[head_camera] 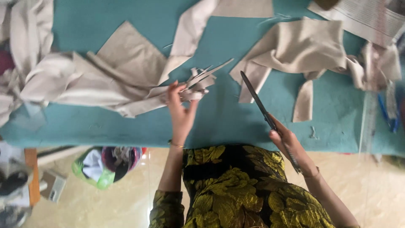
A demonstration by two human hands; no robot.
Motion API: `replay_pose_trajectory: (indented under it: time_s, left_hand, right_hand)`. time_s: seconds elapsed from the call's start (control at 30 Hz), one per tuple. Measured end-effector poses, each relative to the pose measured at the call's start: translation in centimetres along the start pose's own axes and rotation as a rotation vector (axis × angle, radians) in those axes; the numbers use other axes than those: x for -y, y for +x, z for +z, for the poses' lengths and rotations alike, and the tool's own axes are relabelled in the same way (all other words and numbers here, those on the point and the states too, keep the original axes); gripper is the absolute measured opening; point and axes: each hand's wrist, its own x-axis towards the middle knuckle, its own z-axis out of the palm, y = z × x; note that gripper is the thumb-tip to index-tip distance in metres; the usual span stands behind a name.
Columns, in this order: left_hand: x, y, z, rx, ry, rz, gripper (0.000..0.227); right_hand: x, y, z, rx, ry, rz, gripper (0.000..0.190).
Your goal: The person lays a large piece of beige fabric flat on a teal work surface and smooths it out. They place a white paper pattern on top of the fabric, align it, and then use a pair of large shears to cut the fabric along the pattern's edges. After cutting, the person removes the pattern and trims the remaining fabric into smaller strips.
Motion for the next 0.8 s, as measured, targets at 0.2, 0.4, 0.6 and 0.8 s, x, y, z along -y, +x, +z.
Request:
replay_pose_trajectory:
  time_s: [0.2,0.4,0.6,0.8]
  left_hand:
    - [1.0,1.6,6.8,0.149,0.587,0.295,0.083]
    - [4.9,1.4,5.9,0.192,0.707,0.404,0.029]
    - [3.6,-2.8,0.3,0.26,0.72,0.34,0.033]
    - [2.1,-5.0,-2.7,0.299,0.605,0.381,0.046]
  right_hand:
    - [-1.9,2.9,-1.0,-0.367,-0.456,0.025,0.094]
    - [-3.2,7.4,-2.5,-0.528,-0.651,-0.338,0.092]
    - [-4.4,9.0,-10.5,-0.725,-0.903,-0.591,0.055]
    - [-9.2,11.6,-26.2,-1.245,-1.009,-0.334,0.053]
